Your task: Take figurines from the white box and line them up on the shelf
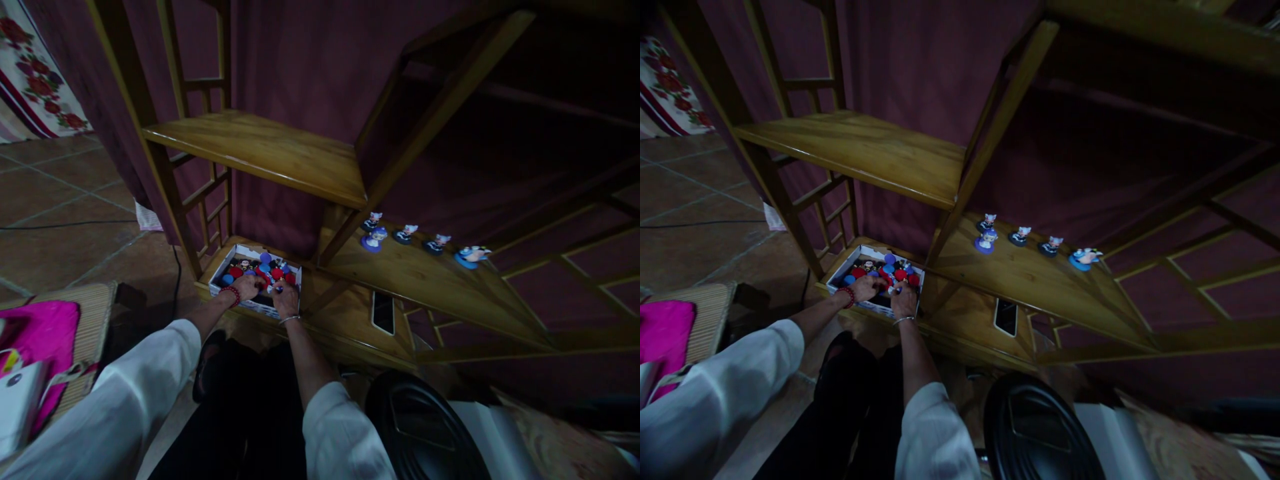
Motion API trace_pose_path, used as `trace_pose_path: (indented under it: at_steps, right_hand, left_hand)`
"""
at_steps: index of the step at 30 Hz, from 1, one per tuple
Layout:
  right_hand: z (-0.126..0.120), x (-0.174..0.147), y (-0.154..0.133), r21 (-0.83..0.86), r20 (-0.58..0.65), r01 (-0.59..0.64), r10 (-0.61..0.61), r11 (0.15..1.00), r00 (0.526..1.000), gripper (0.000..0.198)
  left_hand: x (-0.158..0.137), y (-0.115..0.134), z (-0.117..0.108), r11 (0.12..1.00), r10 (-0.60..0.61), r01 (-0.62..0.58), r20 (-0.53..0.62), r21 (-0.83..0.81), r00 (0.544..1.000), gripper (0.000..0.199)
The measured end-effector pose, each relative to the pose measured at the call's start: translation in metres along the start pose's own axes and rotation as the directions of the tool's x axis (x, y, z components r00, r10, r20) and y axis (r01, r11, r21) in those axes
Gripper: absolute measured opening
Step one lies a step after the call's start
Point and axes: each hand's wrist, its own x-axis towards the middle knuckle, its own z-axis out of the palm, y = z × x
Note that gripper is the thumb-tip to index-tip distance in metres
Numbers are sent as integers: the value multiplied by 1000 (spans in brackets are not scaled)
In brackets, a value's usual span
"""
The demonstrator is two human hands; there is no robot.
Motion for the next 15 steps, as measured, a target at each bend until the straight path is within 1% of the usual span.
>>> trace_pose_path:
  at_steps: [3,7,9,12,15]
  right_hand:
    - [1,1,1,8,-7,-15,15,1000,1000,16]
    - [3,1,2,19,-27,-50,50,999,998,28]
    - [4,1,1,7,-19,-58,58,998,998,32]
    - [1,-1,-1,-34,10,-77,78,996,997,29]
    - [-2,-3,-4,-60,40,-70,73,996,997,27]
  left_hand:
    - [1,-2,2,1000,2,-2,-24,-14,1000,47]
    - [0,-1,2,1000,-31,30,-44,-8,999,42]
    - [-1,0,2,998,-61,61,-58,2,996,40]
    - [-1,0,-1,991,-124,128,-103,30,987,39]
    - [-1,-6,-8,982,-167,177,-146,63,975,37]
